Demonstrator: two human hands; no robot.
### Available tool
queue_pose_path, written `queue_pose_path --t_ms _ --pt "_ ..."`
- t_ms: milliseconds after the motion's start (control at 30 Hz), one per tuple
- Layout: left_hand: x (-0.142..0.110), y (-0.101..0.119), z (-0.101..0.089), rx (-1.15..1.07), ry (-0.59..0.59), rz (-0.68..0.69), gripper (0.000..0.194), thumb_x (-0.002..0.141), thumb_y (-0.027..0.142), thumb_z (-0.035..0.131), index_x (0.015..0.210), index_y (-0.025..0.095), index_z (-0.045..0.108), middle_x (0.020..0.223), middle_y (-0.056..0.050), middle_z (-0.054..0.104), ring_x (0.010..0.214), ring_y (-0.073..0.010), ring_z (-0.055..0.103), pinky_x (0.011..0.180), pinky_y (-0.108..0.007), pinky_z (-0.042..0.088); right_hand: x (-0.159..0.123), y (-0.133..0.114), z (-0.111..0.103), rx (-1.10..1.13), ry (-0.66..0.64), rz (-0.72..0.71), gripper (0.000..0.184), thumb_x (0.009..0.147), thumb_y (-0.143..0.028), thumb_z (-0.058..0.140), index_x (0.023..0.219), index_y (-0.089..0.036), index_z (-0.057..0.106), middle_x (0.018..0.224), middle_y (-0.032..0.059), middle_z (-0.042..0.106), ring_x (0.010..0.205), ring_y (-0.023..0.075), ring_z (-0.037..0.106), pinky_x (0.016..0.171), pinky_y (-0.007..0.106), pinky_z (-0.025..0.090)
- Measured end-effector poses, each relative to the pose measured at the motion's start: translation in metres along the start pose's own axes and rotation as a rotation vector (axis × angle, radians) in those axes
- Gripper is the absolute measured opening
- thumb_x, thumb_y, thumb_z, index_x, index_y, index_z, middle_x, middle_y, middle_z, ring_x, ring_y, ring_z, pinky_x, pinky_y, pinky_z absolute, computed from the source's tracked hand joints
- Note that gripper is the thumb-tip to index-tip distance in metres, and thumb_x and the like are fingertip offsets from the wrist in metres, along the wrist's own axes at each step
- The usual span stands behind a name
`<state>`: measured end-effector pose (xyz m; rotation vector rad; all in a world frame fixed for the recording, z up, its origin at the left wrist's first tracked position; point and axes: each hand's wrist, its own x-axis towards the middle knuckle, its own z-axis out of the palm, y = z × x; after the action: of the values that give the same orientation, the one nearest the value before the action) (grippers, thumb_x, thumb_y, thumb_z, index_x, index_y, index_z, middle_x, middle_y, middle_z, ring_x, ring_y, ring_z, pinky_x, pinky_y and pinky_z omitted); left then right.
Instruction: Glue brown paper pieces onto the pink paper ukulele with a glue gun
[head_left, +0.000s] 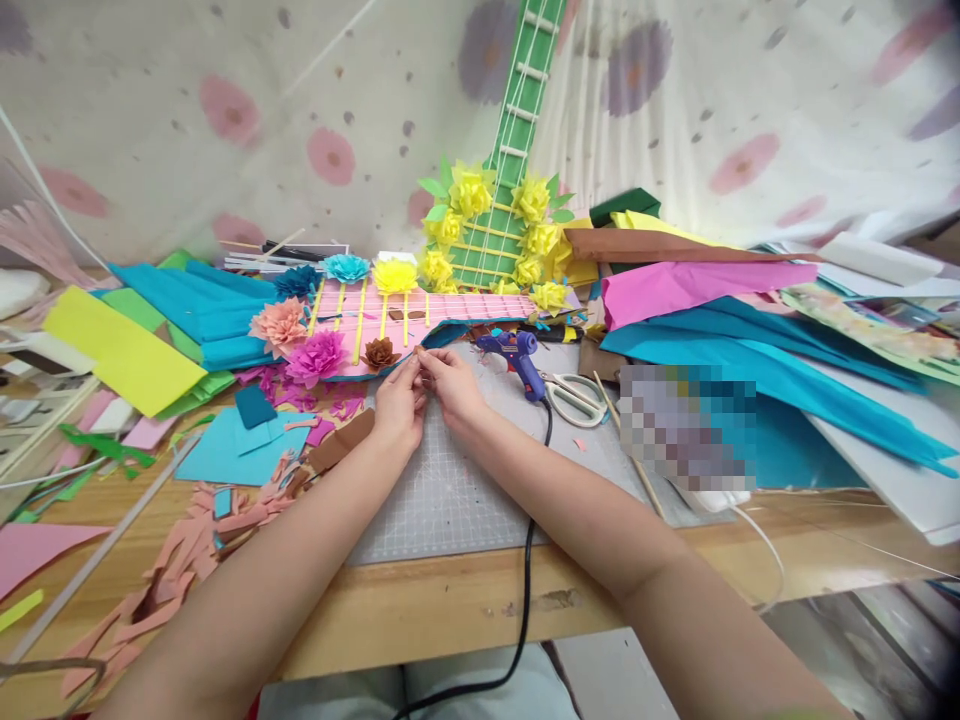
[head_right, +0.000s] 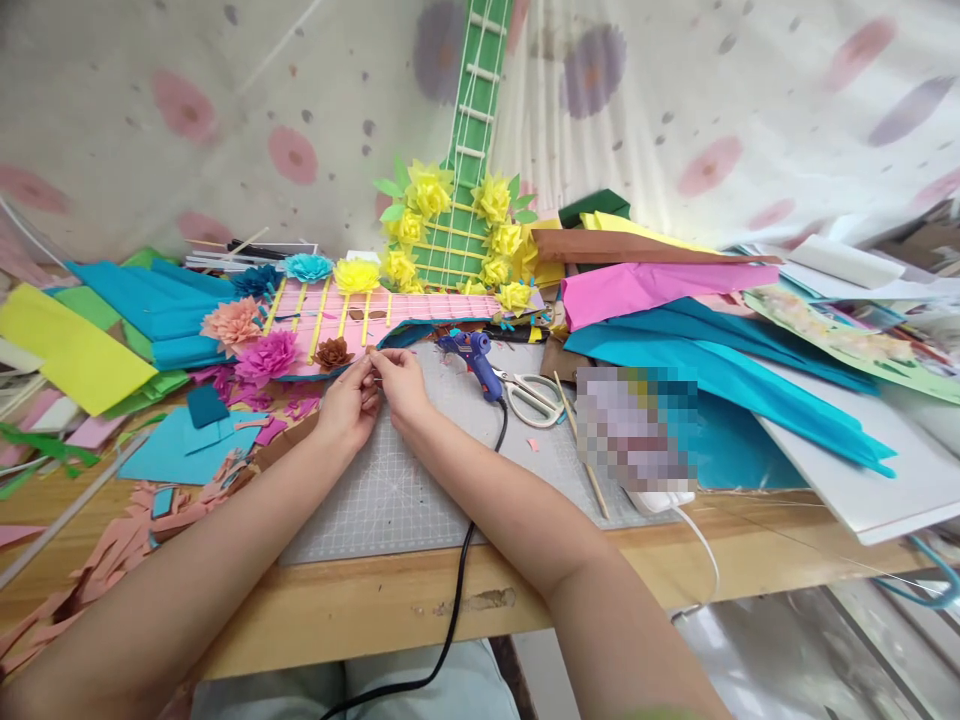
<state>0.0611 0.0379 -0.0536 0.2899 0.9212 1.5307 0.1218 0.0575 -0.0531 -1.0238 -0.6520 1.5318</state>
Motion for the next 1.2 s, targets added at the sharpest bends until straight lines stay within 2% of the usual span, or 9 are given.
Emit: queue_pose_path --t_ms 233,367,467,633,800,867,967,1067,1200 --pt "-0.010 0.000 0.004 0.167 -0.028 0.020 0.019 0.075 0.013 0.063 0.092 0.013 0.072 0.045 0.009 0.040 0.035 0.0007 0.026 0.036 -0.014 0.014 0.015 0.009 -0.006 -0.109 0.091 -0.245 0.016 0.071 -0.026 0.064 0.070 -0.019 0.050 0.066 -0.0057 0.053 0.058 0.0070 0.049 0.059 0.022 0.042" --pt "-0.011 0.000 0.004 0.269 -0.080 0.047 0.024 0.072 0.015 0.065 0.096 0.013 0.070 0.045 0.009 0.040 0.036 0.0000 0.027 0.037 -0.015 0.015 0.021 0.006 -0.014 -0.237 0.112 -0.303 0.015 0.074 -0.029 0.061 0.072 -0.019 0.049 0.067 -0.0052 0.054 0.060 0.0075 0.051 0.060 0.022 0.043" --pt "-0.010 0.001 0.004 0.289 -0.037 0.079 0.019 0.070 0.016 0.066 0.089 0.013 0.067 0.045 0.009 0.043 0.036 -0.0007 0.028 0.037 -0.015 0.014 0.020 0.000 -0.019 -0.261 0.083 -0.284 0.020 0.074 -0.031 0.063 0.076 -0.021 0.046 0.066 -0.0065 0.054 0.059 0.0080 0.055 0.057 0.021 0.044" --pt "-0.006 0.003 0.003 0.285 -0.024 0.065 0.012 0.069 0.020 0.066 0.070 0.015 0.055 0.045 0.009 0.042 0.034 -0.0008 0.027 0.035 -0.015 0.014 0.023 -0.013 -0.030 -0.238 -0.173 -0.194 0.037 0.064 -0.031 0.074 0.083 -0.023 0.044 0.063 -0.0088 0.057 0.055 0.0073 0.057 0.056 0.020 0.045" --pt "-0.003 0.002 0.002 0.294 -0.023 0.066 0.021 0.069 0.021 0.067 0.061 0.016 0.048 0.046 0.008 0.042 0.035 -0.0004 0.029 0.034 -0.015 0.016 0.028 -0.017 -0.040 -0.354 -0.371 -0.098 0.039 0.059 -0.037 0.079 0.079 -0.022 0.048 0.061 -0.0080 0.058 0.052 0.0075 0.054 0.041 0.016 0.031" --pt "-0.002 0.001 0.002 0.299 -0.015 0.091 0.020 0.069 0.018 0.066 0.060 0.016 0.048 0.046 0.008 0.042 0.035 -0.0003 0.030 0.034 -0.014 0.016 0.028 -0.016 -0.040 -0.357 -0.369 -0.100 0.037 0.061 -0.037 0.078 0.080 -0.022 0.050 0.062 -0.0076 0.058 0.052 0.0071 0.053 0.039 0.015 0.029" --pt "-0.001 -0.001 0.001 0.285 0.015 0.122 0.017 0.069 0.016 0.066 0.062 0.015 0.050 0.045 0.008 0.043 0.034 -0.0002 0.030 0.034 -0.014 0.017 0.025 -0.016 -0.036 -0.296 -0.303 -0.102 0.032 0.066 -0.039 0.075 0.080 -0.021 0.053 0.065 -0.0064 0.060 0.054 0.0066 0.056 0.044 0.016 0.035" --pt "-0.001 0.000 0.001 0.241 0.049 0.141 0.013 0.069 0.018 0.068 0.068 0.015 0.055 0.046 0.009 0.043 0.034 -0.0002 0.029 0.034 -0.014 0.017 0.020 -0.015 -0.031 -0.227 -0.295 -0.026 0.026 0.071 -0.040 0.071 0.079 -0.019 0.057 0.066 -0.0046 0.061 0.055 0.0059 0.056 0.050 0.017 0.041" --pt "-0.001 0.000 0.002 0.199 0.067 0.142 0.014 0.069 0.021 0.071 0.074 0.015 0.060 0.047 0.009 0.044 0.035 -0.0003 0.029 0.035 -0.015 0.017 0.014 -0.012 -0.027 -0.188 -0.290 -0.025 0.022 0.065 -0.030 0.075 0.073 -0.017 0.060 0.064 -0.0047 0.061 0.057 0.0046 0.056 0.057 0.017 0.043"
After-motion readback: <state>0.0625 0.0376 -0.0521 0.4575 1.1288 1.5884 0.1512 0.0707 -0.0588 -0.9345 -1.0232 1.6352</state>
